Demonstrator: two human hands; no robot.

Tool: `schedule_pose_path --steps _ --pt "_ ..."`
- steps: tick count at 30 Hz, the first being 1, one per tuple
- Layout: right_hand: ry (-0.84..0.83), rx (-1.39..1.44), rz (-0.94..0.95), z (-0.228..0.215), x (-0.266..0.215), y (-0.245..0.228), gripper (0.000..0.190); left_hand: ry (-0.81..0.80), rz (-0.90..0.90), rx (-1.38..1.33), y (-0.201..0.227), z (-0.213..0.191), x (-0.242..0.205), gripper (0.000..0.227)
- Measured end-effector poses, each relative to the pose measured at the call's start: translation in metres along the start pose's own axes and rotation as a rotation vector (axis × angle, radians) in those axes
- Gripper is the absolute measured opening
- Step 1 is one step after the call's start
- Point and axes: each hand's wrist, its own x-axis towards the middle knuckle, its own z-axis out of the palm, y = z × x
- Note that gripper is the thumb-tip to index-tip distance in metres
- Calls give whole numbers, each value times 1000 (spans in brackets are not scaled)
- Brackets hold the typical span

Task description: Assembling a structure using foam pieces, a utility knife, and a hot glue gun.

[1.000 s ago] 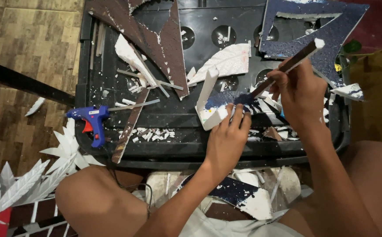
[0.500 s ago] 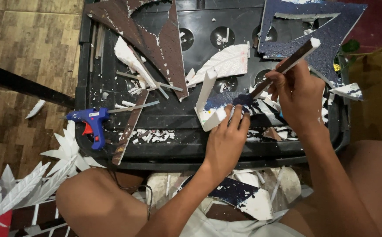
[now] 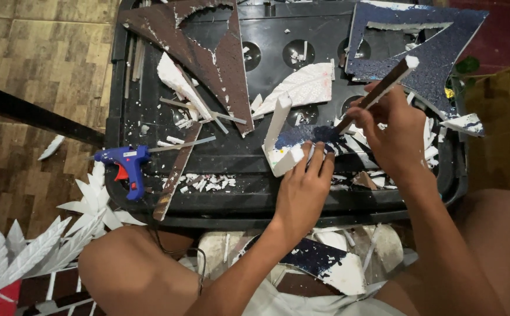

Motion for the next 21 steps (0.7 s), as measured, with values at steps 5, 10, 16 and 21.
schedule_pose_path --steps 5,10,16,21 --pt "-73 53 138 0 -5 -2 46 9 -2 -13 0 0 0 35" --pt "-85 87 160 2 -11 11 47 2 -9 -21 3 2 -3 39" --pt "61 102 226 -20 -40 34 49 224 64 -179 21 -75 2 21" --pt "166 -342 183 -16 -88 62 22 -57 -93 625 -77 -136 -30 8"
